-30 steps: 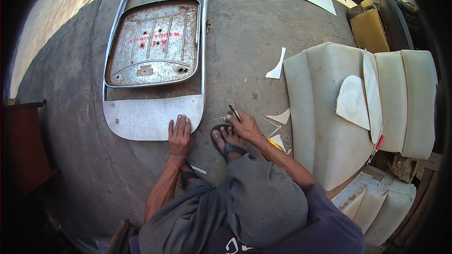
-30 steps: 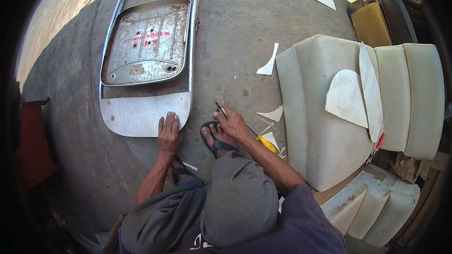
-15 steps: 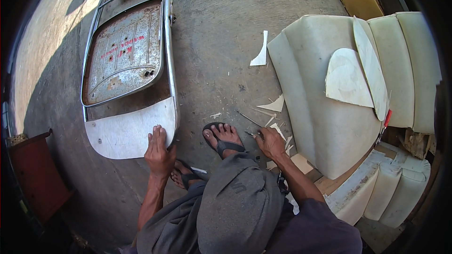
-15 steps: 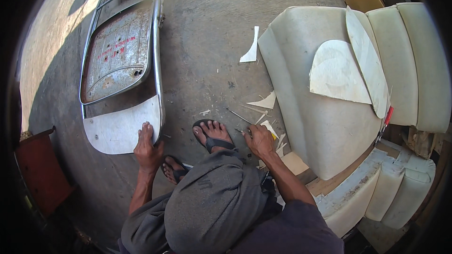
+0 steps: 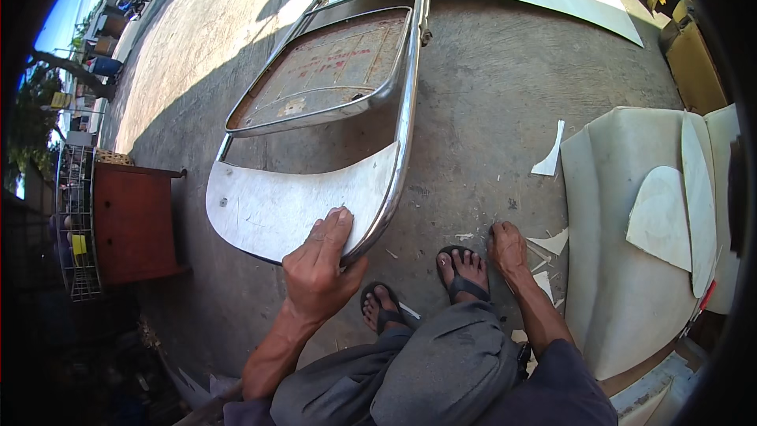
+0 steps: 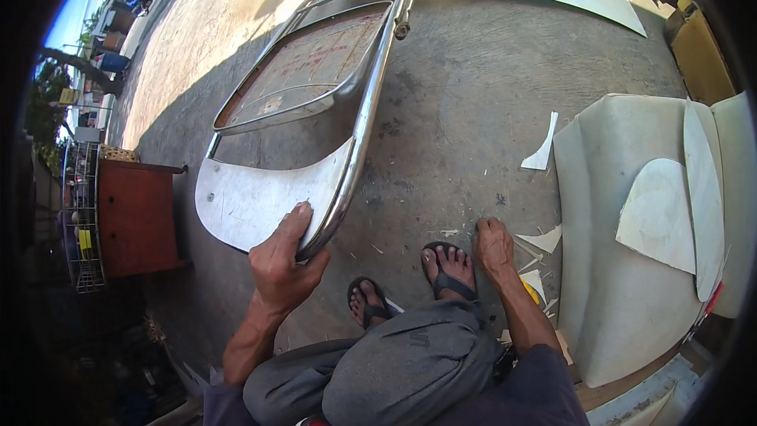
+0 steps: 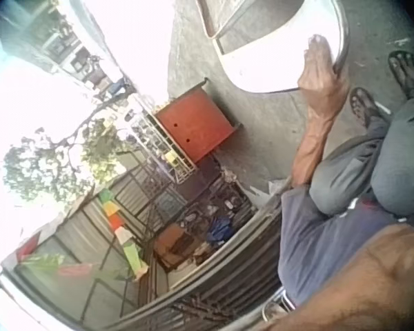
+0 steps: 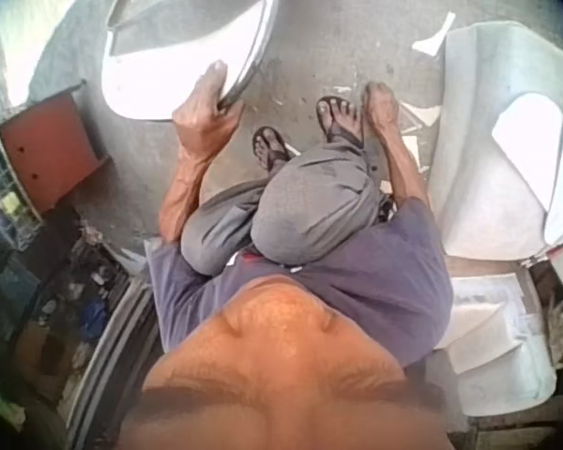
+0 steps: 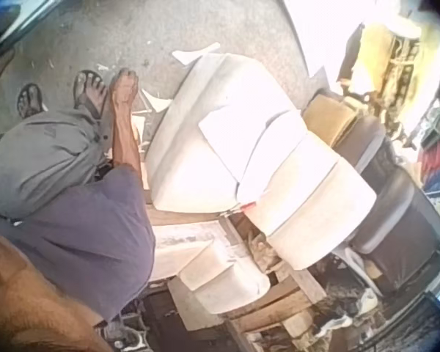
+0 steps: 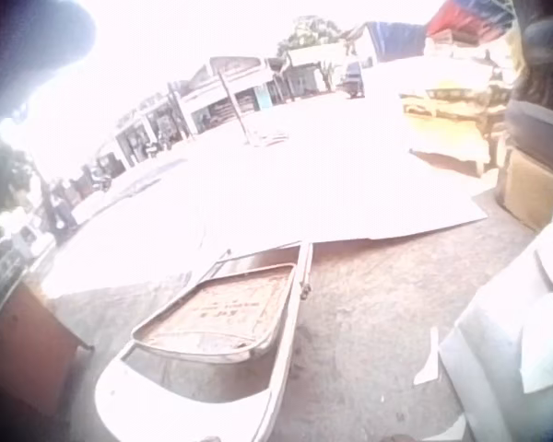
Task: The person unscrews the wooden backrest from a folding chair using a screwdriver and then aligns and screws a wooden panel onto the front of the chair base.
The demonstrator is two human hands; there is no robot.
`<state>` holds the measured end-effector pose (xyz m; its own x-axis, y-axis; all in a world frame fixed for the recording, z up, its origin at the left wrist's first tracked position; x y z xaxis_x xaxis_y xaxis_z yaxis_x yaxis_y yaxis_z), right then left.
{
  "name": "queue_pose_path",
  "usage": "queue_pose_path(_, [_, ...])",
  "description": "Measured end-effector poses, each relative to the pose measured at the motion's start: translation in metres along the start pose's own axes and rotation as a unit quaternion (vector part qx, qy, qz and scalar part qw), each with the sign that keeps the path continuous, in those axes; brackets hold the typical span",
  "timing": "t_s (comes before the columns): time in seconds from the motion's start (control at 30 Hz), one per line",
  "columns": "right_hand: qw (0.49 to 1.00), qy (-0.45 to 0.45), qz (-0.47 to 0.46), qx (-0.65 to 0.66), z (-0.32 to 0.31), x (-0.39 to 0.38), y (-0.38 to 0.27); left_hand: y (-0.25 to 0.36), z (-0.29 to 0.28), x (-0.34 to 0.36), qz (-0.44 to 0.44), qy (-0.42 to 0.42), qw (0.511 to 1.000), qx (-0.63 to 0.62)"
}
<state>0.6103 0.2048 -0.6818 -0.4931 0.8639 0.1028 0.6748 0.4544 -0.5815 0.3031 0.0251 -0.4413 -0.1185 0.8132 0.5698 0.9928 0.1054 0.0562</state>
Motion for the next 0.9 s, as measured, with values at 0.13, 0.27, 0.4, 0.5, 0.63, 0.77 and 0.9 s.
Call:
queue_pose_path(0.13, [0.99,0.065,-0.048,0.115,0.025,0.03,-0.001,0.005,-0.016,-0.004,0.015,0.052,0.997,0.046])
queue_pose_path(0.27, [0.953,0.07,-0.085,0.284,-0.016,0.047,-0.087,0.008,-0.081,0.03,0.01,0.076,0.996,0.051])
queue_pose_path(0.4, [0.895,0.024,-0.144,0.422,-0.05,0.068,-0.188,0.017,-0.159,0.06,-0.04,0.107,0.991,0.074])
queue_pose_path(0.5, [0.831,-0.009,-0.215,0.514,-0.086,0.073,-0.261,0.021,-0.191,0.062,-0.146,0.137,0.98,0.011])
queue_pose_path(0.63, [0.722,-0.016,-0.393,0.568,-0.127,0.064,-0.352,0.02,-0.201,0.047,-0.221,0.13,0.966,-0.011])
queue_pose_path(0.77, [0.658,-0.007,-0.424,0.622,-0.126,0.061,-0.391,0.023,-0.191,0.039,-0.296,0.15,0.941,-0.061])
queue_pose_path(0.9, [0.64,0.033,-0.457,0.617,-0.123,0.058,-0.41,0.018,-0.191,0.035,-0.305,0.154,0.938,-0.056])
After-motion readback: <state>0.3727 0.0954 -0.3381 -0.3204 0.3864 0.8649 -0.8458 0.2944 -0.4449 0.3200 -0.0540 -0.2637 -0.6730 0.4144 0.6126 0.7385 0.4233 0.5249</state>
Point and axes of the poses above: each hand's wrist, its own x-axis towards the middle knuckle, its own z-axis out of the palm, y = z × x, the point moved 3 cm from there along x, towards the middle knuckle, and after that the axes turned 15 degrees about x, right-handed, at the moved point
